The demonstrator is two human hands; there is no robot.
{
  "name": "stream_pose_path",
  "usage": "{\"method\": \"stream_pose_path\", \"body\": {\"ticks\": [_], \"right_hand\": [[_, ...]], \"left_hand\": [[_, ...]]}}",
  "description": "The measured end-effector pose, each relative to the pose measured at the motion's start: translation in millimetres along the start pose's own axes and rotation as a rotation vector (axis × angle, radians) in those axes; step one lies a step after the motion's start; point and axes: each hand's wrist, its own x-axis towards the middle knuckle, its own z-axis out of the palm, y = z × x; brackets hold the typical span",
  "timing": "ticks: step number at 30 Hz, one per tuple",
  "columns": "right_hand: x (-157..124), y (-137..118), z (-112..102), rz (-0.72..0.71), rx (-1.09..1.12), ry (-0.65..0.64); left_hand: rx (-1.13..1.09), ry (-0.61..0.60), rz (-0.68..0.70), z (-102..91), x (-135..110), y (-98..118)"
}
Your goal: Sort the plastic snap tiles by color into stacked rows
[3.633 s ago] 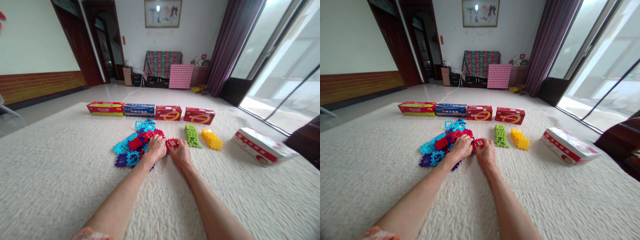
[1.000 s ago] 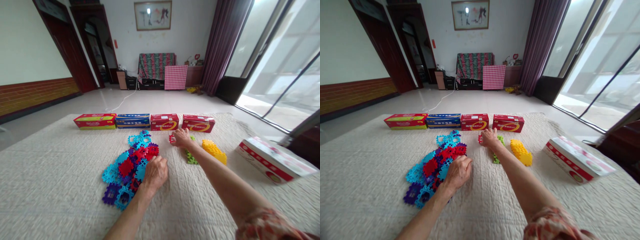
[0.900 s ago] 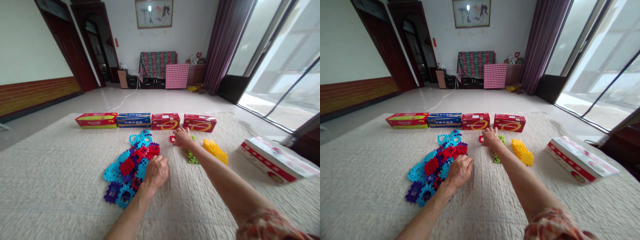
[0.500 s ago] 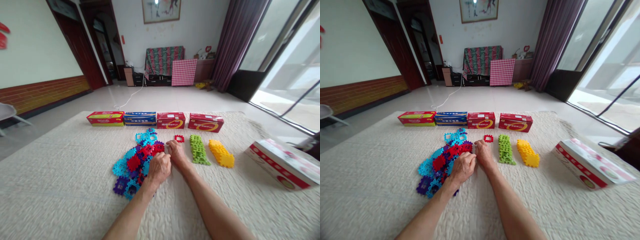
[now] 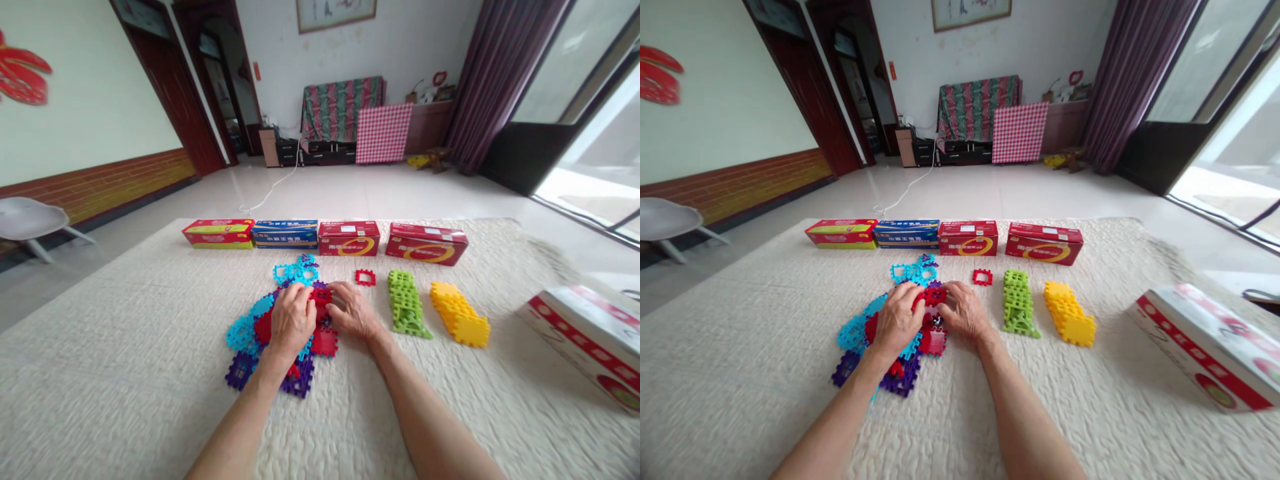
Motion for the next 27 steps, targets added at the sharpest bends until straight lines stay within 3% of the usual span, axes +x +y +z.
{"method": "stream_pose_path", "body": {"ticks": [5,12,21,27], "right_hand": [[0,2,1,-0.008,-0.099,-0.074],[3,0,1,0.030,-0.103,-0.094],[1,1,6,0.030,0.079,0.033],[2,2,3,0.094,0.240,0.100]], "left_hand": [[0.111,-0.120,-0.025,3.8,1,-16],[0.111,-0.209,-0.053,1.7,1,-17],[0.111,-0.223,-0.132,1.8,0,-15],[0.144,-0.182,-0.081,-0.6,5,3]]}}
